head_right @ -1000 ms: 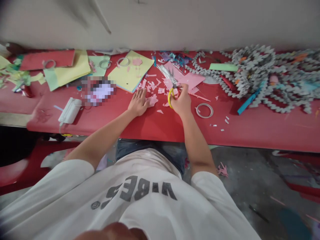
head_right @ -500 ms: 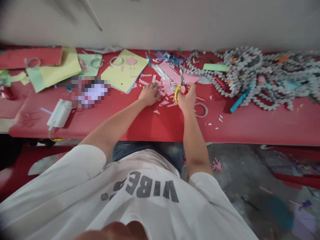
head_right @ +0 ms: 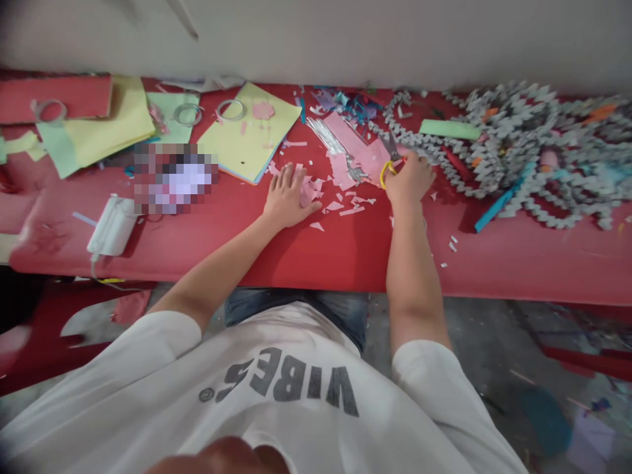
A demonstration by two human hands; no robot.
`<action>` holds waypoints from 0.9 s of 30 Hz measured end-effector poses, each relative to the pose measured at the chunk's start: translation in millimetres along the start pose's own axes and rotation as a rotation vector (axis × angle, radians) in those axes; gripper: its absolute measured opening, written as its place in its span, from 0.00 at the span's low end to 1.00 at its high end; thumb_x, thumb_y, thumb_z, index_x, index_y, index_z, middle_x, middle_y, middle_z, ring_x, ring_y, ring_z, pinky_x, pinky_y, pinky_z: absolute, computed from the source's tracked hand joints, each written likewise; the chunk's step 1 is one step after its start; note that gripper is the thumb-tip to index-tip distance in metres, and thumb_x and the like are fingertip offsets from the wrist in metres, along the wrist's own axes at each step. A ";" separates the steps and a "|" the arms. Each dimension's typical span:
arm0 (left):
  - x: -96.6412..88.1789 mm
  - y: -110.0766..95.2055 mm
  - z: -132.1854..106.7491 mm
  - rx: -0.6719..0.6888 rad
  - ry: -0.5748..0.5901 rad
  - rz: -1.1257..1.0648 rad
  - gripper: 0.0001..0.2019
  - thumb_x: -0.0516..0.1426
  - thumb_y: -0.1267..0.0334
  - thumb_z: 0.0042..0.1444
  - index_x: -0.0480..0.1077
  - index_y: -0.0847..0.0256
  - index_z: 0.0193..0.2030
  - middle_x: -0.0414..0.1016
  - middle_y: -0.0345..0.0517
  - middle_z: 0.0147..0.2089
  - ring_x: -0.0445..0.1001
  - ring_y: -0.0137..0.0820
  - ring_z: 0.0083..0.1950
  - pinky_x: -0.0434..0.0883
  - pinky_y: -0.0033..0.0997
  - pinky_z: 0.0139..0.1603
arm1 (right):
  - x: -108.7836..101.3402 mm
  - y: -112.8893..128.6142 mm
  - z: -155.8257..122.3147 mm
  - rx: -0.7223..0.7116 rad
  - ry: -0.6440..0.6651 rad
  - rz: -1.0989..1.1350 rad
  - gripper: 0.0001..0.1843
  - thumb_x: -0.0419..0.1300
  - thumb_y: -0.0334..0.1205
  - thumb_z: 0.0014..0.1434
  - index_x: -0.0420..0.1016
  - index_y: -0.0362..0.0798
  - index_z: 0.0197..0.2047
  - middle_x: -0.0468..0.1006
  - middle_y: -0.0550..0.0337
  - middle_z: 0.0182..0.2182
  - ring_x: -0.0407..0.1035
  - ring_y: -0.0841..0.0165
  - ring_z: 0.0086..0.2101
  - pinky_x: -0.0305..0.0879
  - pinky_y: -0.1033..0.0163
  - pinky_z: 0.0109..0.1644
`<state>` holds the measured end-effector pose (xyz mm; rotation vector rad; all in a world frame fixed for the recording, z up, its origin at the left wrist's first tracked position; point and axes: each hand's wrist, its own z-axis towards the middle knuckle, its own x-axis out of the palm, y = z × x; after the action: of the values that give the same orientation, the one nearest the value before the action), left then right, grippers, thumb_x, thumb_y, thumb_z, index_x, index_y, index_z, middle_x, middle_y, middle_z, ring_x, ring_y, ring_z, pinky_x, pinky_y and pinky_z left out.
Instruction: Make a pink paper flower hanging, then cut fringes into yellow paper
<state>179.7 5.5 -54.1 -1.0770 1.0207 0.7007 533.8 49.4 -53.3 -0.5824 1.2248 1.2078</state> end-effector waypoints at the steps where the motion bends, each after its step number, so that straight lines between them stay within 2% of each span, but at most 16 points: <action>1: 0.6 -0.1 0.9 0.021 0.021 0.004 0.55 0.65 0.32 0.64 0.52 0.60 0.87 0.47 0.65 0.90 0.46 0.64 0.90 0.49 0.68 0.89 | -0.5 1.9 2.5 0.003 -0.003 -0.012 0.25 0.65 0.44 0.67 0.77 0.44 0.64 0.80 0.32 0.61 0.73 0.39 0.62 0.67 0.28 0.68; 4: 1.5 0.9 2.6 0.063 0.027 0.009 0.48 0.65 0.36 0.66 0.60 0.59 0.84 0.53 0.62 0.88 0.49 0.61 0.90 0.51 0.65 0.89 | -7.4 21.6 -5.1 -0.051 -0.044 -0.005 0.24 0.59 0.43 0.70 0.77 0.45 0.65 0.76 0.31 0.66 0.68 0.38 0.68 0.65 0.27 0.70; 6: 1.5 1.6 3.3 0.086 0.014 -0.004 0.41 0.64 0.38 0.68 0.66 0.60 0.80 0.59 0.62 0.86 0.53 0.59 0.88 0.54 0.63 0.89 | -13.4 43.4 -18.6 -0.256 -0.019 0.056 0.26 0.56 0.44 0.73 0.74 0.48 0.70 0.74 0.36 0.71 0.63 0.42 0.73 0.61 0.29 0.75; 8: 1.3 1.7 3.8 0.116 0.002 -0.021 0.36 0.65 0.41 0.69 0.71 0.61 0.76 0.66 0.61 0.82 0.59 0.58 0.85 0.60 0.60 0.86 | -15.5 66.7 -33.6 -0.491 0.085 0.101 0.28 0.52 0.47 0.76 0.71 0.52 0.75 0.71 0.43 0.76 0.57 0.45 0.78 0.49 0.28 0.83; 10: 0.5 1.7 4.1 0.132 -0.016 -0.041 0.31 0.66 0.45 0.69 0.74 0.62 0.71 0.72 0.60 0.76 0.67 0.55 0.79 0.66 0.55 0.82 | -10.9 85.5 -47.3 -0.652 0.227 0.128 0.35 0.52 0.52 0.77 0.63 0.48 0.81 0.65 0.42 0.80 0.52 0.44 0.81 0.41 0.28 0.85; 14: -3.8 1.2 1.3 0.132 -0.018 -0.073 0.23 0.65 0.49 0.71 0.76 0.63 0.64 0.77 0.60 0.67 0.74 0.53 0.70 0.71 0.50 0.75 | 6.8 97.9 -70.9 -0.765 0.442 0.114 0.46 0.49 0.61 0.78 0.57 0.34 0.83 0.56 0.31 0.83 0.50 0.38 0.82 0.37 0.27 0.87; 16: -7.2 0.4 -3.2 0.128 0.001 -0.080 0.27 0.66 0.47 0.70 0.74 0.63 0.68 0.77 0.62 0.67 0.73 0.54 0.71 0.71 0.52 0.76 | 9.4 93.7 -83.5 -0.779 0.485 0.144 0.47 0.46 0.62 0.78 0.57 0.32 0.83 0.53 0.31 0.84 0.48 0.40 0.83 0.39 0.30 0.88; 18: -10.5 -0.2 -9.9 0.144 -0.002 -0.077 0.39 0.68 0.41 0.66 0.70 0.63 0.74 0.73 0.65 0.73 0.70 0.57 0.75 0.67 0.54 0.80 | 5.5 86.9 -96.9 -0.798 0.522 0.211 0.45 0.43 0.61 0.79 0.56 0.37 0.85 0.52 0.37 0.85 0.46 0.45 0.84 0.43 0.33 0.88; 20: -12.7 0.4 -17.5 0.155 -0.024 -0.056 0.51 0.69 0.32 0.61 0.64 0.63 0.80 0.65 0.68 0.81 0.63 0.60 0.82 0.56 0.59 0.86 | -1.8 78.5 -108.8 -0.812 0.531 0.288 0.42 0.41 0.61 0.80 0.57 0.46 0.85 0.52 0.46 0.85 0.46 0.49 0.84 0.45 0.33 0.88; 22: -13.1 2.4 -24.2 0.123 -0.018 -0.032 0.59 0.65 0.24 0.59 0.57 0.63 0.85 0.53 0.70 0.87 0.52 0.63 0.88 0.45 0.64 0.90 | -8.1 68.6 -116.4 -0.758 0.451 0.333 0.40 0.41 0.63 0.80 0.60 0.52 0.84 0.51 0.52 0.86 0.45 0.50 0.85 0.45 0.32 0.88; 25: -11.0 5.5 -29.6 0.064 0.065 -0.016 0.68 0.63 0.19 0.56 0.46 0.65 0.89 0.41 0.73 0.90 0.42 0.66 0.91 0.41 0.68 0.90 | -9.7 55.0 -118.3 -0.564 0.328 0.303 0.43 0.43 0.65 0.79 0.57 0.48 0.85 0.51 0.47 0.86 0.43 0.45 0.85 0.46 0.29 0.87; 27: -7.8 4.4 -29.6 0.090 0.121 -0.014 0.73 0.66 0.19 0.52 0.43 0.67 0.89 0.38 0.75 0.90 0.38 0.65 0.92 0.40 0.66 0.90 | -6.6 54.1 -116.8 -0.504 0.369 0.264 0.46 0.43 0.64 0.78 0.52 0.43 0.86 0.52 0.41 0.85 0.45 0.43 0.84 0.46 0.28 0.86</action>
<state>163.3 -20.7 -52.3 -1.0575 1.1367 0.5780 439.7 -37.1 -69.7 -1.0770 1.3341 1.7064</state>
